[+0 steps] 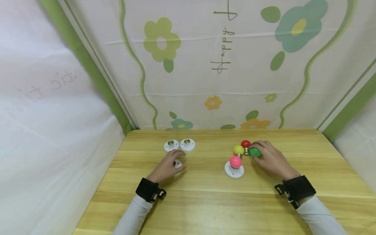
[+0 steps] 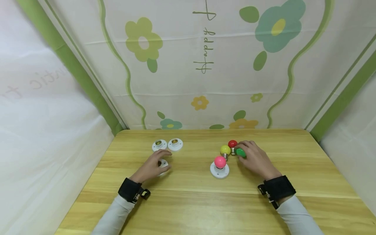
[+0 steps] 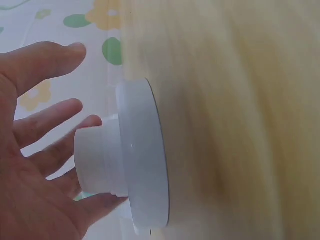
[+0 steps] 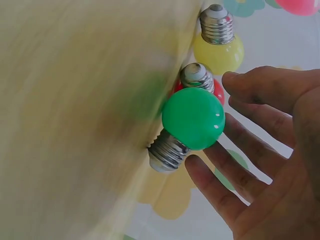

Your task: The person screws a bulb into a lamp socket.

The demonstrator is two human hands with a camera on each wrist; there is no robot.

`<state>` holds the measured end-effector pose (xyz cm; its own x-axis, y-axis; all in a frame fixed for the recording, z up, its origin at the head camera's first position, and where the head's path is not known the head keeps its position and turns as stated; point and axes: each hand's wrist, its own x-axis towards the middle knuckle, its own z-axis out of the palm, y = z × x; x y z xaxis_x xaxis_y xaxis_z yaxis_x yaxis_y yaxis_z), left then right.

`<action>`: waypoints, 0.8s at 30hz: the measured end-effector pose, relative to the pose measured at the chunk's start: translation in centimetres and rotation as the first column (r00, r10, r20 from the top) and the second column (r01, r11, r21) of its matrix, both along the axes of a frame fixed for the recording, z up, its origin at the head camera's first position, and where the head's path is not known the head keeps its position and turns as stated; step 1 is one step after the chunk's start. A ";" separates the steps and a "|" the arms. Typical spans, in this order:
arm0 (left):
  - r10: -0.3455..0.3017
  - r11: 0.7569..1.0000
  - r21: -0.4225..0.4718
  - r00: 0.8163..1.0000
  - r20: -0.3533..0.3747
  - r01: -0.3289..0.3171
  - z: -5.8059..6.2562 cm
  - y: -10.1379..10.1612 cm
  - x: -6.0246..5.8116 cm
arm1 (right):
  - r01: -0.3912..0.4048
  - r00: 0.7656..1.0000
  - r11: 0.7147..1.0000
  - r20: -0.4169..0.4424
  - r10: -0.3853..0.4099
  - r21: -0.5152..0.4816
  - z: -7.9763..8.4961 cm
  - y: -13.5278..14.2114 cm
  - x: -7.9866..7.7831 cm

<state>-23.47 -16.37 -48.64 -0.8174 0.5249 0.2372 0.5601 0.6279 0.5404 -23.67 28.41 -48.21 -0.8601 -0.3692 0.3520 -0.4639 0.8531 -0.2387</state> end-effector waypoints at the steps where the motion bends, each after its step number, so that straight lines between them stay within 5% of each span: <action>1: 0.003 1.000 -0.011 1.000 0.016 -0.003 0.0 -0.1 0.0 | 0.001 1.000 1.000 0.006 -0.001 -0.002 -0.1 0.1 0.0; 10: 0.055 0.992 -0.117 0.988 0.146 -0.038 -0.2 -0.6 0.4 | -0.011 1.000 0.999 0.014 0.011 -0.043 -0.7 0.5 -0.2; 24: 0.093 0.983 -0.173 0.979 0.180 -0.061 -0.3 -1.2 0.4 | 0.031 0.998 0.999 0.048 -0.031 -0.011 -0.7 0.9 -0.4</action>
<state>-23.05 -17.54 -48.98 -0.8783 0.4780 -0.0088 0.4056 0.7548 0.5155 -24.12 29.35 -48.89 -0.8872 -0.3379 0.3141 -0.4248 0.8639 -0.2707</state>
